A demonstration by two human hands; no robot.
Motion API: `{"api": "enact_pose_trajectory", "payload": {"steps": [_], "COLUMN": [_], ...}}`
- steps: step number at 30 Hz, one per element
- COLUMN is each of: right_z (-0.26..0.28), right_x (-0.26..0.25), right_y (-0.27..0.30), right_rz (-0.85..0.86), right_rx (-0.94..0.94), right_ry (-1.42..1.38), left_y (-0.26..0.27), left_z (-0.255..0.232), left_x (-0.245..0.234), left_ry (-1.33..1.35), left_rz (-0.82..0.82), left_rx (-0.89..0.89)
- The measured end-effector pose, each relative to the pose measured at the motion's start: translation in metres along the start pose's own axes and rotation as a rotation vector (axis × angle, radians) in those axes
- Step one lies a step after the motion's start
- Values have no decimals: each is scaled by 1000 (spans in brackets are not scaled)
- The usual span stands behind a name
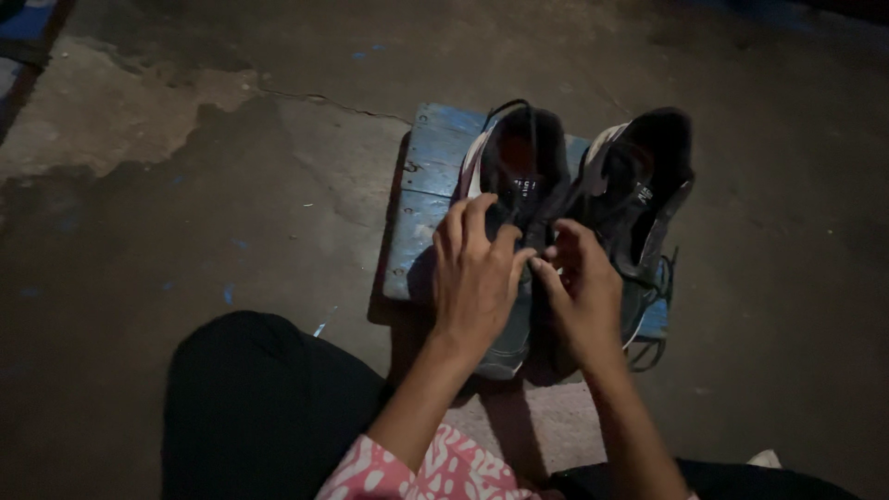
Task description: The person unlaces one black sneaker, then begins to re-lace it. The second sneaker remains on the blue box. The person threads the laces through the eyelets and pulls them tight.
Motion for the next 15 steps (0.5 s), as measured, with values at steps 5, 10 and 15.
{"api": "enact_pose_trajectory", "payload": {"steps": [5, 10, 15], "right_z": [12, 18, 13], "right_x": [-2, 6, 10], "right_y": [3, 3, 2], "right_rz": [-2, 6, -7], "right_rx": [-95, -111, -48], "right_ry": [190, 229, 298], "left_y": [-7, 0, -4], "left_z": [-14, 17, 14], "left_x": [-1, 8, 7], "left_ry": [-75, 347, 316], "left_rz": [37, 157, 181], "left_rx": [70, -82, -20]}}
Point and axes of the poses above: each hand's wrist, its own y-axis away from the middle knuckle, its own x-axis out of the palm, z = x × y, the point moved 8 cm from there along -y, towards the middle knuckle, and after that the axes turned 9 degrees about z, right-handed, at the moved point
